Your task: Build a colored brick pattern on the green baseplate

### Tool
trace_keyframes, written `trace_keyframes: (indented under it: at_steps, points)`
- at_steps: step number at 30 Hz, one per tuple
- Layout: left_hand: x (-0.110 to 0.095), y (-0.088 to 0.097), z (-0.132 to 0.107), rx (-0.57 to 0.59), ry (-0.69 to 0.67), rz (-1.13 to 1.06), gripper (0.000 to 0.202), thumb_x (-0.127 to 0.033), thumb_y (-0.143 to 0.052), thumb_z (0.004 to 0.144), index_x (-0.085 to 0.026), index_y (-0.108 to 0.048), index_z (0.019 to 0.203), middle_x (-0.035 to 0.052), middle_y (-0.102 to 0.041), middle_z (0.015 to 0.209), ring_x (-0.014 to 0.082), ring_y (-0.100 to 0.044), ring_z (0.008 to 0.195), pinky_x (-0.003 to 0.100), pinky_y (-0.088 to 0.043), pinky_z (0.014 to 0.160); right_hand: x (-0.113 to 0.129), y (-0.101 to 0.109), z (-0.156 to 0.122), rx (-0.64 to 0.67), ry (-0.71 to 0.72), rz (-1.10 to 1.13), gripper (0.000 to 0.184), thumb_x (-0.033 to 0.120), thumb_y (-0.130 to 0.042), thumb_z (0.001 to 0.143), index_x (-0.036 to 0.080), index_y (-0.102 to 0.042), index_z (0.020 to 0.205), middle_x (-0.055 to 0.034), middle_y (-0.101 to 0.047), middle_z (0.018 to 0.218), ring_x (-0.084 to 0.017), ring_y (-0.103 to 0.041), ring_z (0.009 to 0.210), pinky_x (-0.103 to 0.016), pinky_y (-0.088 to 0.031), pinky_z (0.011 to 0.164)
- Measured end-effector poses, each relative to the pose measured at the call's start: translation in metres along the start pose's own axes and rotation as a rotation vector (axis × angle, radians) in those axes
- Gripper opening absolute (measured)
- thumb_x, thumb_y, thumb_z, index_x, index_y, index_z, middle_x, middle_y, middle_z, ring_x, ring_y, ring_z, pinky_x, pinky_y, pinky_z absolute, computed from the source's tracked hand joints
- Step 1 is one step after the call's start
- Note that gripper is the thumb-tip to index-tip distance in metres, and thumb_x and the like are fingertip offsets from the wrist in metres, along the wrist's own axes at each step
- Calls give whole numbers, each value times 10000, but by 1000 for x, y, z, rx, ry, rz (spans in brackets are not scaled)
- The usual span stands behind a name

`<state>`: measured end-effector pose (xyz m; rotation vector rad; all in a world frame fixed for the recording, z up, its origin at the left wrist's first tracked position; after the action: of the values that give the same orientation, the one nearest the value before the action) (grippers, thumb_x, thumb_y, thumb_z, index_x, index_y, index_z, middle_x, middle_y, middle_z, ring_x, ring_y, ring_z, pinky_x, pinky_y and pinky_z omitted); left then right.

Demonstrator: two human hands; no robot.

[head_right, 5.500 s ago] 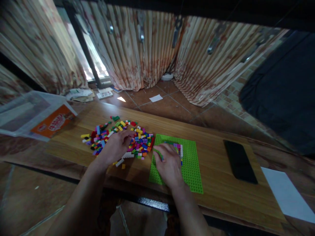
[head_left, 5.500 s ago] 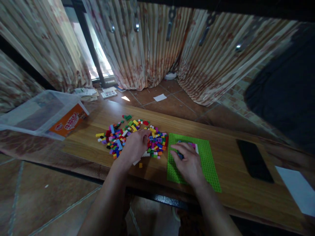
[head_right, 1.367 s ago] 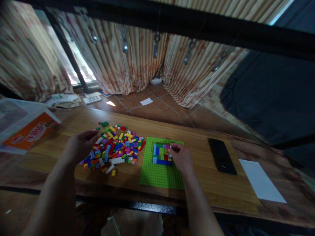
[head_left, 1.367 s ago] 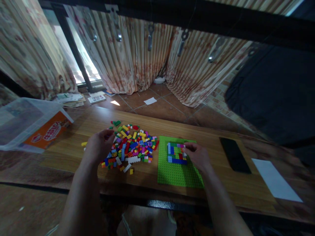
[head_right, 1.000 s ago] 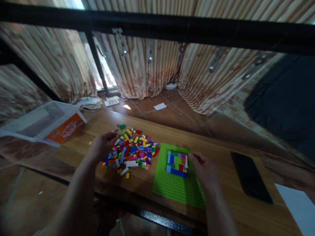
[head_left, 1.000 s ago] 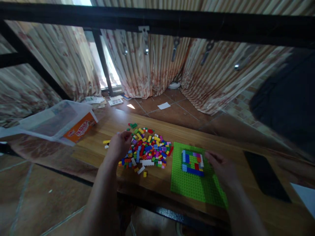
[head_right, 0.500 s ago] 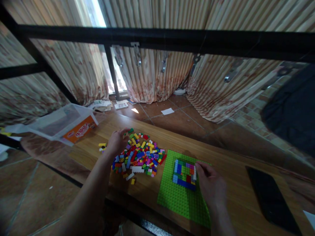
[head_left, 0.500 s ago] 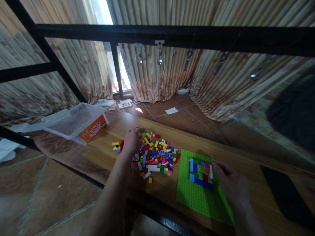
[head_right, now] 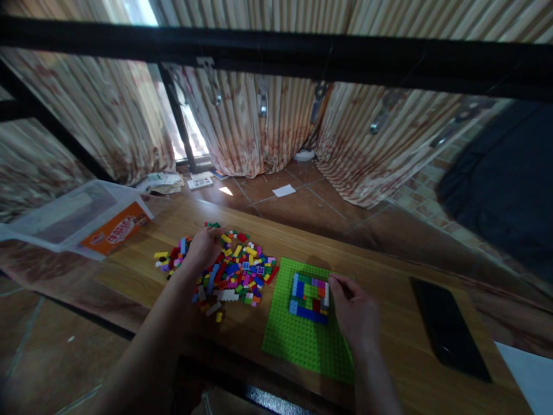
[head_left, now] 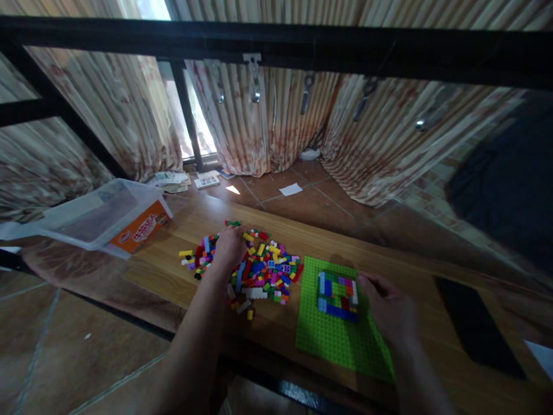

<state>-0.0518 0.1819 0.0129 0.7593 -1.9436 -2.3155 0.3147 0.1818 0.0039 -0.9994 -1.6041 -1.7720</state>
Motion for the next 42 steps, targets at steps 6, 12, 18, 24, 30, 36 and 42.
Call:
trace_keyframes:
  at_steps: [6, 12, 18, 24, 30, 36, 42]
  points:
    - [-4, 10, -12, 68, -64, -59, 448, -43, -438, 759, -195, -746, 1046, 96, -729, 1096, 236, -659, 1054, 335, -449, 1006, 5, 2, -3, 13, 18, -5, 391, 506, -597, 757, 184, -749, 919, -94, -763, 914, -264, -702, 853, -387, -527, 790]
    - [-7, 24, -25, 55, -77, -111, 412, -90, -444, 784, -182, -734, 1062, 100, -731, 1080, 231, -670, 999, 319, -477, 950, 2, 1, -2, 13, 25, 3, 365, 488, -591, 767, 197, -750, 919, -82, -761, 908, -254, -698, 861, -390, -523, 807]
    - [-5, 34, -41, 11, -79, -187, 365, -128, -458, 806, -155, -733, 1044, 108, -721, 1078, 234, -662, 1000, 306, -486, 935, 8, 1, -5, 0, 61, 4, 344, 472, -590, 789, 188, -742, 908, -82, -754, 895, -241, -690, 830, -375, -519, 795]
    - [-1, 38, -46, -36, -88, -303, 347, -156, -461, 817, -145, -724, 1043, 101, -716, 1084, 232, -651, 1002, 326, -478, 937, 51, -19, -41, -36, 394, 69, 259, 420, -572, 859, 212, -725, 869, -55, -727, 893, -199, -665, 828, -324, -515, 768]
    - [-7, 37, -52, 83, -86, -624, 309, -233, -512, 815, -115, -707, 1023, 67, -722, 985, 194, -637, 908, 279, -493, 830, 87, -77, -99, 405, 710, 11, 173, 219, -526, 913, 239, -697, 920, -29, -697, 876, -167, -644, 833, -290, -500, 763]
    - [-11, 30, -55, 209, 29, -957, 290, -272, -620, 751, -121, -697, 987, 14, -683, 825, 124, -573, 719, 232, -461, 684, 78, -91, -96, 337, 641, -77, 178, 191, -519, 904, 241, -689, 902, -32, -694, 871, -176, -642, 824, -299, -494, 769]
    - [-41, 23, -69, 425, 168, -1393, 307, -283, -726, 687, -129, -717, 952, 24, -678, 837, 82, -572, 686, 206, -471, 668, 82, -83, -84, 225, 536, 73, 160, 242, -542, 899, 222, -683, 971, -33, -687, 874, -160, -642, 770, -285, -507, 732]
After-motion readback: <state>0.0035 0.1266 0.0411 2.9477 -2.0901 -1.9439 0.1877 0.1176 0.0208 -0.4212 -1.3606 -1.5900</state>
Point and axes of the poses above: each hand's wrist, its own z-axis towards the middle knuckle, its own y-axis out of the back of the hand, x = y × z, the point moved 3 cm from there along z, towards the middle knuckle
